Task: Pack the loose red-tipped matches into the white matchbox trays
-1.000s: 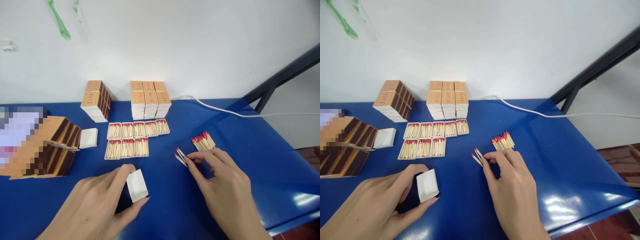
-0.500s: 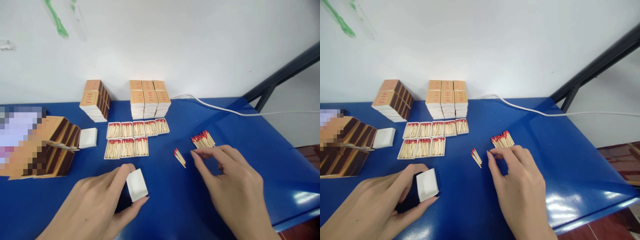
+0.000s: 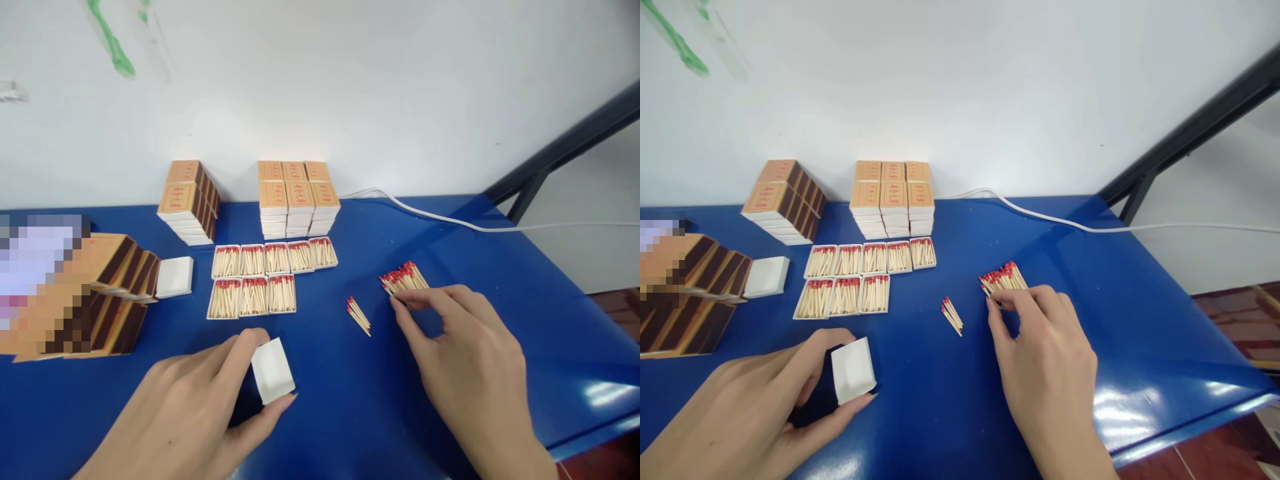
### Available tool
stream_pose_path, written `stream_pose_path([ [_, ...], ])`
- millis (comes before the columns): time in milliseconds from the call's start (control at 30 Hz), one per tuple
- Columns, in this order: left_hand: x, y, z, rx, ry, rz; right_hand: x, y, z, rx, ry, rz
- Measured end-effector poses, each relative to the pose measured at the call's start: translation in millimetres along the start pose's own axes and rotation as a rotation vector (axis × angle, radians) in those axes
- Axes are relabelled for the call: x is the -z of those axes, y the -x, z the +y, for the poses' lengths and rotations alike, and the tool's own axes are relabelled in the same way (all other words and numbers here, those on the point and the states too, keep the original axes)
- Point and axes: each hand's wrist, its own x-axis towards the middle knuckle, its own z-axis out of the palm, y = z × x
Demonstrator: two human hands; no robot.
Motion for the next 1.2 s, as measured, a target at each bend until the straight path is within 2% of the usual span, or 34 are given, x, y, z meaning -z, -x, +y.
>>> stream_pose_path([
  [200,0.1,0.9,-0.5,0.000,-0.004,0.001,1.6,-0.8,-1.7,0.010,-0.021,-0.021],
  [400,-0.5,2.7,-0.3,-0.003,-0.021,0.017,2.9,-0.5,-1.2,-0.080,-0.085,-0.069],
  [633,0.0,0.7,-0.5,-0.010,-0.020,0.007,2.2,0.0,1.0,-0.066,-0.100,-0.082],
  [967,-2.6,2.7,-1.2,0.007,0.031,0.024,1.9,-1.6,-22.1,-0.035,-0.195,-0.131],
  [1200,0.4,3.8,-1.8,0.006,0.015,0.019,7.4,0.5,-27.3,-0.022,-0.219,-0.192],
])
